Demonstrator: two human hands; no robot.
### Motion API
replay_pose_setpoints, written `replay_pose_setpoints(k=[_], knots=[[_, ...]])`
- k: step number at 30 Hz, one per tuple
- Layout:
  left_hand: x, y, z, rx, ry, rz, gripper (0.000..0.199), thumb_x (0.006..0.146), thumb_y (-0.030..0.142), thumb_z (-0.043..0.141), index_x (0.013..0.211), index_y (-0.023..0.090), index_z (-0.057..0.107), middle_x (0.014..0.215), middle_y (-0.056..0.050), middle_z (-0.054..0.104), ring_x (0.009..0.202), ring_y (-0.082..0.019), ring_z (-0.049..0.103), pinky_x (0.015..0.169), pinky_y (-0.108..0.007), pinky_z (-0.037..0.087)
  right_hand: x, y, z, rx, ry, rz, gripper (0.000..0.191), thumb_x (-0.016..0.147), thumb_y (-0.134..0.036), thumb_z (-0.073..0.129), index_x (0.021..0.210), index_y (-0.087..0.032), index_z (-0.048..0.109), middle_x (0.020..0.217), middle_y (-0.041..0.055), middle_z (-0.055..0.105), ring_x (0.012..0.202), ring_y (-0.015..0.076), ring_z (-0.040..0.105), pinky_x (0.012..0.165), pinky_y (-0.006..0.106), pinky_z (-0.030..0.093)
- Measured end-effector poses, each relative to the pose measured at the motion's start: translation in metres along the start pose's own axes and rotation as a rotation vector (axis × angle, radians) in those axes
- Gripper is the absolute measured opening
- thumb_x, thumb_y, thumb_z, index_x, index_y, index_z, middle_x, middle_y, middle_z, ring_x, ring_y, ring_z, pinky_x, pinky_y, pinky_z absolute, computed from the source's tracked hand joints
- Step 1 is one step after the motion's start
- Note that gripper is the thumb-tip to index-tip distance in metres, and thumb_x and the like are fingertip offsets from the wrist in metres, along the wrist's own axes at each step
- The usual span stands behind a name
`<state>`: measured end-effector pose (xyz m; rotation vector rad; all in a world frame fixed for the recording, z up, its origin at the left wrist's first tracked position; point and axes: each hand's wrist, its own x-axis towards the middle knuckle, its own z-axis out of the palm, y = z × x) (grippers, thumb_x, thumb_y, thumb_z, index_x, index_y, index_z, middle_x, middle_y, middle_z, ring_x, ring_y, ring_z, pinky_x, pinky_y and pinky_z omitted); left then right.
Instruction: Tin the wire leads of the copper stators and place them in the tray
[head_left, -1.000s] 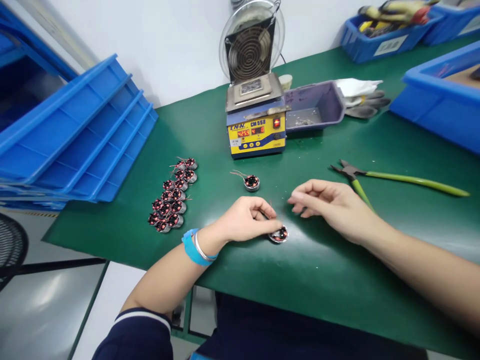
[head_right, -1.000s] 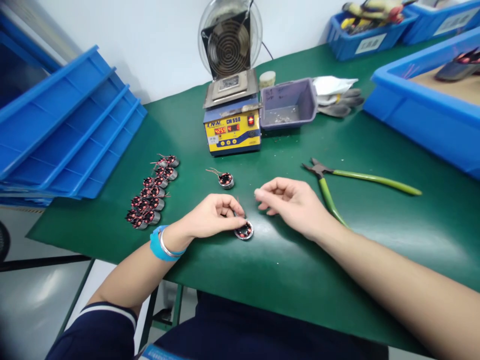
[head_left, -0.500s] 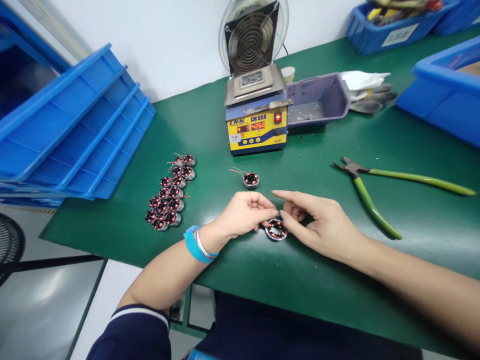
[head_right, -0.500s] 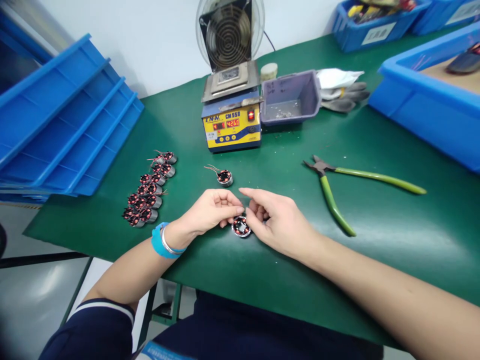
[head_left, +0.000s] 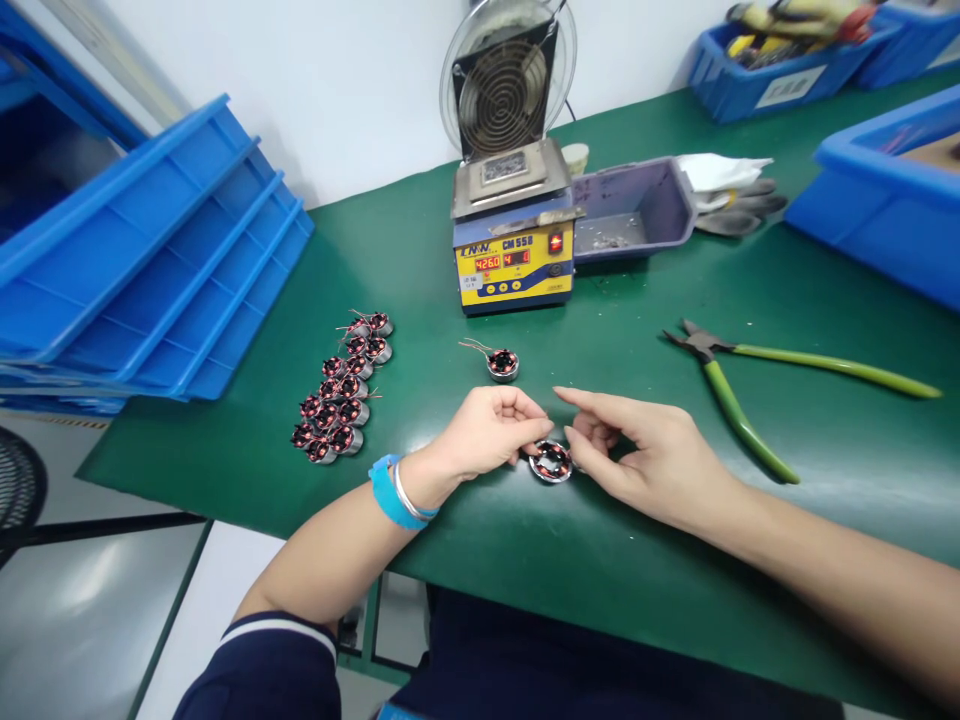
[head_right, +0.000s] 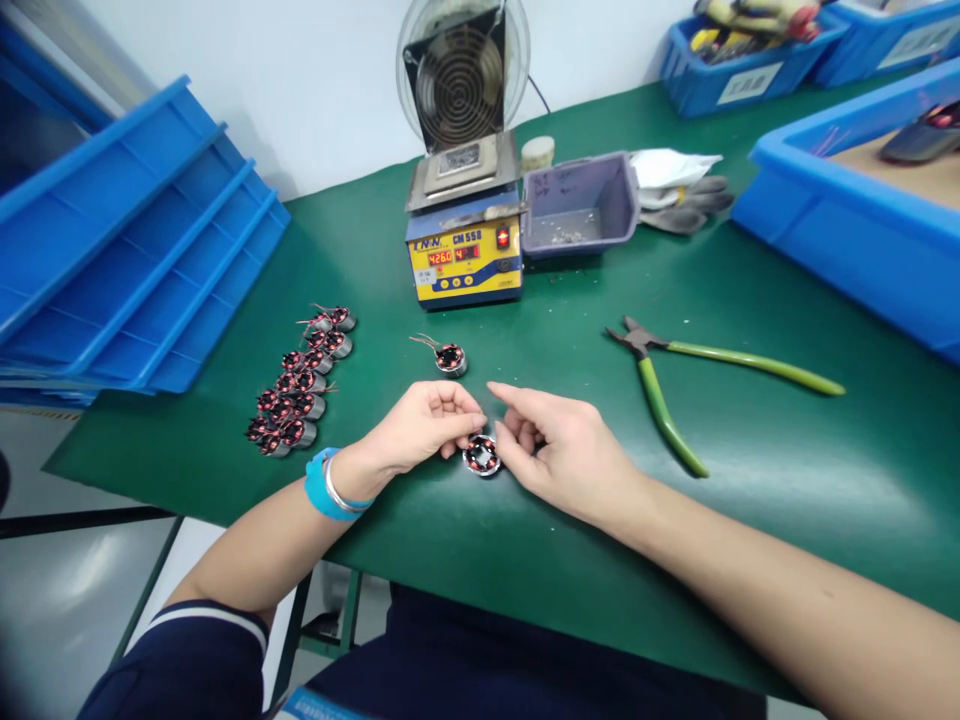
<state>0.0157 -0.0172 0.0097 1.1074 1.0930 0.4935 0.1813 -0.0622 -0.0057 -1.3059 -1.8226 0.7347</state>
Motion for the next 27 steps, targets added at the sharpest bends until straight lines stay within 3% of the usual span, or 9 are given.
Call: replay_pose_setpoints(k=[10,16,23,27], knots=[[-0.0001,-0.0008,0.002,-0.016,0.02,0.031,0.015,0.069,0.017,0.068,0.068,0.011,0.054,0.046,0.005,0.052,0.037,-0.002,0.045,0.034,-0.01,0.029,0.0028,0.0013,0.0026,0.361,-0.064,0.231,0.04,0.078,-0.035,0.059,0.111,-0.012,0.06,0.059,-0.0006,0.055,0.049,0.0089,0.05,0.045,0.021,0.041],[0.0008,-0.0005,0.001,-0.009,0.008,0.023,0.017,0.069,0.019,0.068,0.069,0.013,0.052,0.048,0.005,0.052,0.038,-0.003,0.045,0.035,-0.011,0.03,-0.0009,0.0014,0.0035,0.297,-0.015,0.16,0.039,0.078,-0.032,0.058,0.112,-0.014,0.061,0.061,-0.0001,0.058,0.051,0.0099,0.052,0.049,0.023,0.045],[-0.0002,-0.002,0.0004,-0.013,-0.044,0.066,0.014,0.068,0.016,0.067,0.07,0.012,0.054,0.051,0.004,0.054,0.042,-0.005,0.048,0.037,-0.013,0.032,0.0036,0.0004,0.0026,0.344,-0.09,0.186,0.036,0.077,-0.032,0.058,0.107,-0.012,0.059,0.059,-0.0005,0.057,0.049,0.0096,0.052,0.047,0.022,0.045],[-0.0011,-0.0017,-0.0001,0.023,-0.093,0.045,0.015,0.067,0.015,0.068,0.07,0.011,0.054,0.052,0.003,0.054,0.043,-0.005,0.049,0.037,-0.013,0.032,0.004,-0.0027,-0.0005,0.301,-0.11,0.071,0.025,0.077,-0.028,0.057,0.099,-0.016,0.06,0.058,-0.0013,0.057,0.05,0.0093,0.052,0.05,0.022,0.046]])
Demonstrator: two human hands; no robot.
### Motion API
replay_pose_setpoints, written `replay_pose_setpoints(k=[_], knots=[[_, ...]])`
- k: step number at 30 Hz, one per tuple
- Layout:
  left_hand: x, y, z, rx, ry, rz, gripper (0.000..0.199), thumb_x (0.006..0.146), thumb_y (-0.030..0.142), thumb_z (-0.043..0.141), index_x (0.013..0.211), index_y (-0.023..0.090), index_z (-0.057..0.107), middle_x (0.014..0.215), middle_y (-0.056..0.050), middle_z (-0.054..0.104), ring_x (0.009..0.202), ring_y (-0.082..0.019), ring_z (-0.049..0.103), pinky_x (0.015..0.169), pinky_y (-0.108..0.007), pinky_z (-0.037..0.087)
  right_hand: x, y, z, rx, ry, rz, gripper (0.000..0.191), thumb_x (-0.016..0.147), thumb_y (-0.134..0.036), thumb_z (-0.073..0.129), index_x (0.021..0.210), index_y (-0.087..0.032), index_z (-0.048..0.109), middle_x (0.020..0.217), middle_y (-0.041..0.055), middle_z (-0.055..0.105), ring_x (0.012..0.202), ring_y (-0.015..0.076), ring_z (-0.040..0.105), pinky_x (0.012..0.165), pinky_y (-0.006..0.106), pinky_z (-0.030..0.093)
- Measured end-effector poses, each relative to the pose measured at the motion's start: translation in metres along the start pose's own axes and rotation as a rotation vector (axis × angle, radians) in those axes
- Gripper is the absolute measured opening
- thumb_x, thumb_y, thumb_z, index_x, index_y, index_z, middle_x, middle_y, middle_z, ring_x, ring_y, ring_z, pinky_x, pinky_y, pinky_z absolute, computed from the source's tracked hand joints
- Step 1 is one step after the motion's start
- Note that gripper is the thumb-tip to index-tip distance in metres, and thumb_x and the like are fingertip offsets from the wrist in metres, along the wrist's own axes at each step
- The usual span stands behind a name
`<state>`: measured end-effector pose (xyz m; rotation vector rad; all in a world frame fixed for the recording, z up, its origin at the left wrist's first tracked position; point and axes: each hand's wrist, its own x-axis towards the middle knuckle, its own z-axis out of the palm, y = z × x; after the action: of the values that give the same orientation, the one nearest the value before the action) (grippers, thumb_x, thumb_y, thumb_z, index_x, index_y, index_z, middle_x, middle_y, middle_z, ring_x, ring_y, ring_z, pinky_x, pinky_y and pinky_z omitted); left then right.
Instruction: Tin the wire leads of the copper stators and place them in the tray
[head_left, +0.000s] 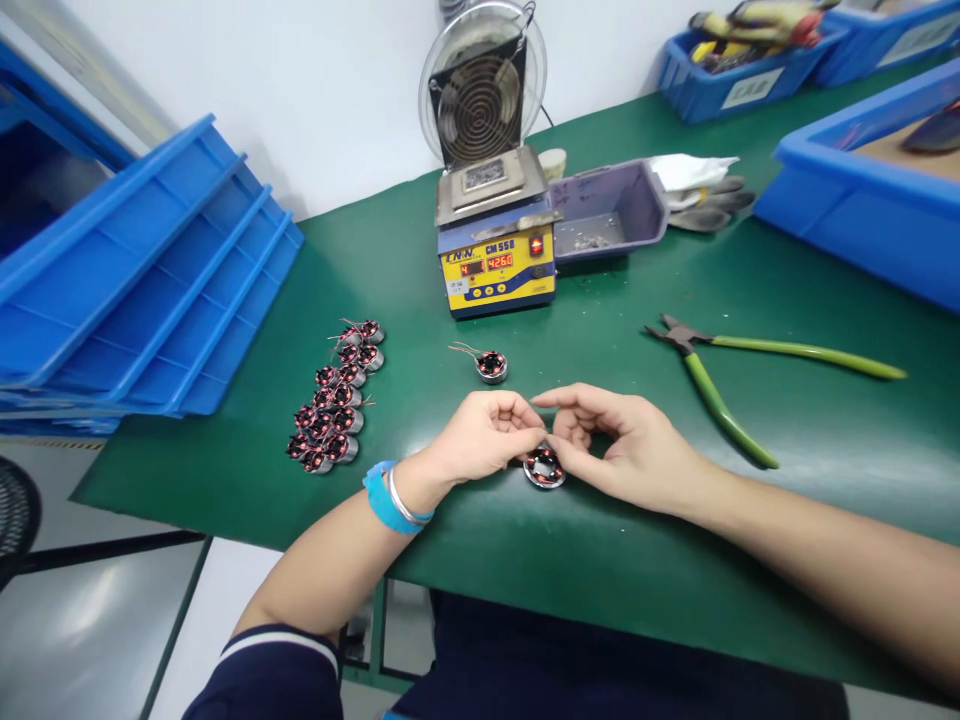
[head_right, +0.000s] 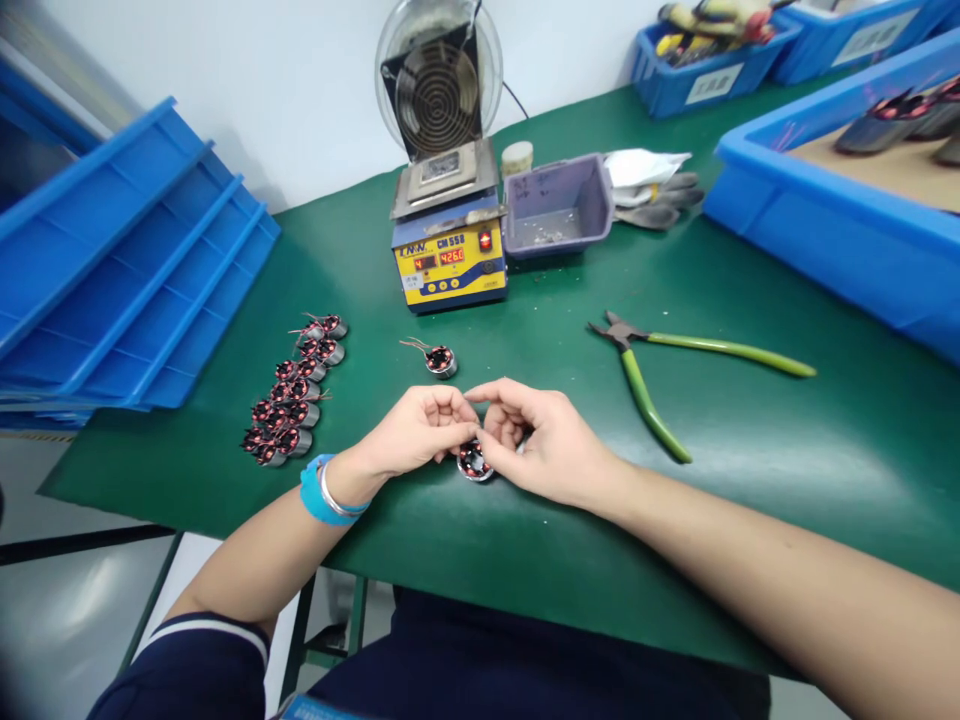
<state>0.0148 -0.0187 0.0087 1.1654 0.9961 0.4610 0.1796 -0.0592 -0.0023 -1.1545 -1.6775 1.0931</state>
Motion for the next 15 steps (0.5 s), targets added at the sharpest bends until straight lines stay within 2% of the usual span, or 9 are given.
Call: replay_pose_setpoints(k=[4,8,11,15], knots=[[-0.001,-0.001,0.001,-0.017,0.009,0.024,0.02,0.067,0.019,0.071,0.073,0.012,0.052,0.053,0.005,0.052,0.043,-0.004,0.048,0.039,-0.013,0.034,-0.003,-0.003,-0.004,-0.141,0.08,-0.072,0.013,0.076,-0.026,0.057,0.086,-0.018,0.062,0.058,-0.0003,0.058,0.049,0.0093,0.052,0.051,0.022,0.045],[0.004,-0.005,0.0,-0.021,0.044,0.102,0.027,0.066,0.025,0.073,0.077,0.013,0.051,0.056,0.005,0.052,0.044,-0.004,0.047,0.042,-0.014,0.037,0.002,0.006,-0.006,-0.102,0.086,0.018,0.014,0.079,-0.03,0.056,0.074,-0.017,0.061,0.055,0.0003,0.057,0.046,0.0088,0.048,0.046,0.021,0.041],[0.006,-0.004,0.0,0.029,0.048,0.158,0.028,0.065,0.03,0.073,0.074,0.013,0.052,0.056,0.004,0.052,0.044,-0.004,0.046,0.043,-0.015,0.036,0.009,0.014,-0.003,-0.036,0.087,0.063,0.015,0.079,-0.028,0.057,0.072,-0.015,0.06,0.056,0.0003,0.058,0.048,0.0085,0.049,0.046,0.019,0.04],[-0.014,0.001,0.004,0.196,-0.003,0.147,0.027,0.067,0.035,0.073,0.073,0.012,0.06,0.059,0.0,0.059,0.049,-0.007,0.05,0.047,-0.017,0.04,0.003,0.003,0.0,-0.024,0.111,0.02,0.007,0.079,-0.015,0.055,0.077,-0.013,0.061,0.065,0.0009,0.063,0.057,0.0078,0.055,0.054,0.016,0.043]])
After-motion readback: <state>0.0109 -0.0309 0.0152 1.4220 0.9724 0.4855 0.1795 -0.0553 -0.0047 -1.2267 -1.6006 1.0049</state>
